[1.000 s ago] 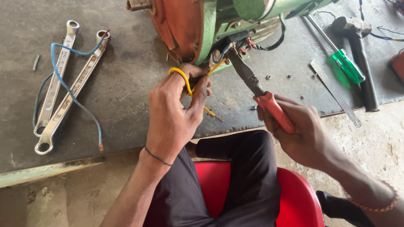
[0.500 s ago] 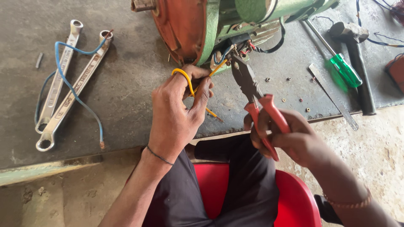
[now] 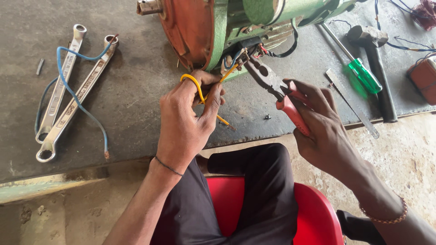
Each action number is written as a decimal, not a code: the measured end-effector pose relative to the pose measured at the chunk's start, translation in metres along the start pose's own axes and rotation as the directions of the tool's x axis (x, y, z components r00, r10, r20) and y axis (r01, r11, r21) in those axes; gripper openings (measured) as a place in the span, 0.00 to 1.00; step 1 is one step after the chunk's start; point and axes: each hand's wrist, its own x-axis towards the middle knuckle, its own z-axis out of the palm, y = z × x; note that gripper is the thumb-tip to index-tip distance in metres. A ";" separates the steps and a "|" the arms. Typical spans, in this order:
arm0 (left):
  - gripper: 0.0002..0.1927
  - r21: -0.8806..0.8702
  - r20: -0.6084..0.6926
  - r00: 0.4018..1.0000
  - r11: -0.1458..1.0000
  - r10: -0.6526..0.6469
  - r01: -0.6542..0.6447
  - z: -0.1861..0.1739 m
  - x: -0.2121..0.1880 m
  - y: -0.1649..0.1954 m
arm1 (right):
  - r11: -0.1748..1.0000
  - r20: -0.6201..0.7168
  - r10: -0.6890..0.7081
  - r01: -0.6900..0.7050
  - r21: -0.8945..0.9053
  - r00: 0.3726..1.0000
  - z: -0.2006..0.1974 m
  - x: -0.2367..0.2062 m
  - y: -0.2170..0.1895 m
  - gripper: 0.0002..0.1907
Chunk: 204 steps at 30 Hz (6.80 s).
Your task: The person strips the insulation from a yellow wire using pliers, then twists the exposed strands and connects them to terminals on a green electric motor. The person uses pliers to secure the wire to the motor terminals.
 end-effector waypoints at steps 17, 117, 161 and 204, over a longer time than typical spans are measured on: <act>0.03 -0.027 -0.007 1.000 1.000 -0.004 0.004 -0.002 0.002 0.000 | -0.055 0.515 0.010 -0.514 0.856 0.857 -0.007 -0.011 0.021 0.11; 0.06 0.149 0.011 0.976 0.965 -0.220 0.215 0.004 0.000 0.006 | 0.988 -0.011 -0.145 0.145 0.061 0.989 0.050 0.046 0.107 0.16; 0.14 0.502 -0.183 0.966 0.862 0.185 -0.070 0.013 0.005 0.007 | 0.768 -0.149 -0.368 0.209 -0.605 0.918 0.022 0.061 0.052 0.14; 0.15 0.242 -0.154 0.978 0.965 0.139 -0.099 0.012 0.012 -0.005 | 0.917 -0.020 -0.010 0.001 -0.398 1.000 -0.025 0.012 -0.012 0.29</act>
